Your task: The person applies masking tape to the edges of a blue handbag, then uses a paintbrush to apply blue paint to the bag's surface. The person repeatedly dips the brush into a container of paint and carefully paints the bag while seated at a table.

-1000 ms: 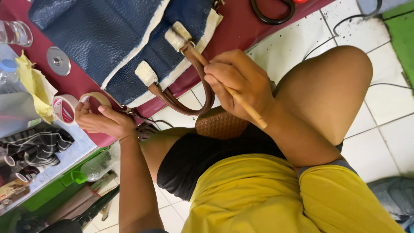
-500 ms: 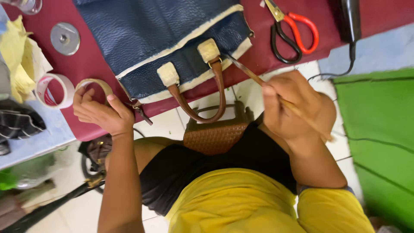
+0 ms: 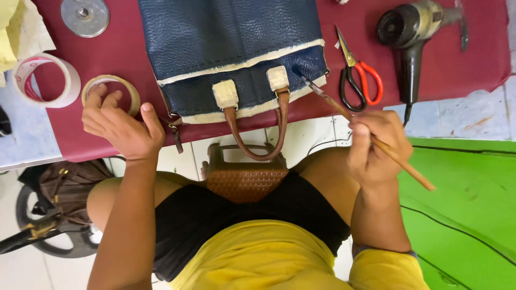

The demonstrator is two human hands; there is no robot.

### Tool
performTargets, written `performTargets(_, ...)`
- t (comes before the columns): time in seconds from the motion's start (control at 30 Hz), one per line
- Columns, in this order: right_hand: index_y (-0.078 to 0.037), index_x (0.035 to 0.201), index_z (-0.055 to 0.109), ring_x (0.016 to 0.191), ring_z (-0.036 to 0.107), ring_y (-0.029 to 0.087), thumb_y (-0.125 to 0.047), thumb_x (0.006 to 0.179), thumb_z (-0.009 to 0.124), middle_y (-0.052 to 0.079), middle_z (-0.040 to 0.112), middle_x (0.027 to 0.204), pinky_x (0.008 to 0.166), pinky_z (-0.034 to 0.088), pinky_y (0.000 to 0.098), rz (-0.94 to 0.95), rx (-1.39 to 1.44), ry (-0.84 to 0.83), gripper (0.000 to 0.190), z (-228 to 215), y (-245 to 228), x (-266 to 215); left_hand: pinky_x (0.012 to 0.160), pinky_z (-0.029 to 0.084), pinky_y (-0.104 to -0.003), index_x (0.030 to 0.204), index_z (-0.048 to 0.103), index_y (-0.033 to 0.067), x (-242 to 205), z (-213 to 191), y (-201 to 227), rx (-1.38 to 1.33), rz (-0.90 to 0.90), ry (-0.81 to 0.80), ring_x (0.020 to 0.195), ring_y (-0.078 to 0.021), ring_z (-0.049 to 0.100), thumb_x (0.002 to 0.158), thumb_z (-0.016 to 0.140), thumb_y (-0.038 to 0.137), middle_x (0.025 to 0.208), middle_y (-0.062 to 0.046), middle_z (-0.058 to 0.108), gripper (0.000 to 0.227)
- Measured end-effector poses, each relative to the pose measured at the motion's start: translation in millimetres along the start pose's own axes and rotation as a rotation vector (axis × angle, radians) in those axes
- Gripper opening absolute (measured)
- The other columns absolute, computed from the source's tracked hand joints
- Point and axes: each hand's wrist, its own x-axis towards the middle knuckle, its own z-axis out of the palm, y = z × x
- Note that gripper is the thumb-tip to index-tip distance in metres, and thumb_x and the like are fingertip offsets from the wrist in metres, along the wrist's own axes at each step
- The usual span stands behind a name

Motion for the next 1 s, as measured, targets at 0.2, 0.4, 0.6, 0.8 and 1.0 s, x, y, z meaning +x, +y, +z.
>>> performTargets(0.2, 0.007, 0.091, 0.063, 0.077, 0.062, 0.032, -0.004, 0.106, 0.052, 0.02, 0.064, 0.087, 0.074, 0.05, 0.0396, -0.052, -0.092, -0.047, 0.021, -2, -3, -3, 0.089, 0.034, -0.05, 0.107, 0.06, -0.0077, -2, 4, -4, -0.004, 0.008, 0.022, 0.106, -0.0431, 0.055, 0.11, 0.038, 0.045, 0.123, -0.026, 0.058, 0.057)
performTargets(0.4, 0.007, 0.093, 0.064, 0.08, 0.064, 0.031, -0.005, 0.106, 0.052, 0.019, 0.065, 0.087, 0.076, 0.053, 0.0384, -0.055, -0.11, -0.041, 0.022, -8, -4, -11, 0.083, 0.033, -0.048, 0.103, 0.06, -0.0079, -3, 4, -4, 0.021, 0.016, 0.044, 0.098, -0.0398, 0.053, 0.111, 0.036, 0.044, 0.12, -0.025, 0.059, 0.057)
performTargets(0.6, 0.006, 0.093, 0.061, 0.082, 0.064, 0.032, -0.011, 0.109, 0.048, 0.019, 0.066, 0.089, 0.076, 0.054, 0.0395, -0.073, -0.177, 0.006, 0.026, -15, -6, -16, 0.084, 0.034, -0.048, 0.101, 0.06, -0.0064, -3, 4, -4, 0.04, 0.027, 0.063, 0.096, -0.0393, 0.053, 0.112, 0.035, 0.044, 0.119, -0.026, 0.06, 0.058)
performTargets(0.8, 0.006, 0.093, 0.06, 0.081, 0.064, 0.033, -0.012, 0.109, 0.048, 0.02, 0.066, 0.088, 0.074, 0.054, 0.0397, -0.088, -0.191, 0.016, 0.026, -21, -3, -19, 0.085, 0.035, -0.047, 0.1, 0.061, -0.0064, -3, 4, -3, 0.044, 0.033, 0.067, 0.098, -0.0388, 0.054, 0.112, 0.036, 0.044, 0.119, -0.025, 0.06, 0.058)
performTargets(1.0, 0.006, 0.093, 0.06, 0.08, 0.064, 0.032, -0.011, 0.108, 0.049, 0.019, 0.066, 0.087, 0.074, 0.054, 0.039, -0.076, -0.168, 0.015, 0.025, -26, -1, -24, 0.084, 0.035, -0.047, 0.1, 0.061, -0.0055, -2, 4, -4, 0.052, 0.042, 0.069, 0.096, -0.0382, 0.055, 0.113, 0.035, 0.044, 0.118, -0.025, 0.061, 0.057)
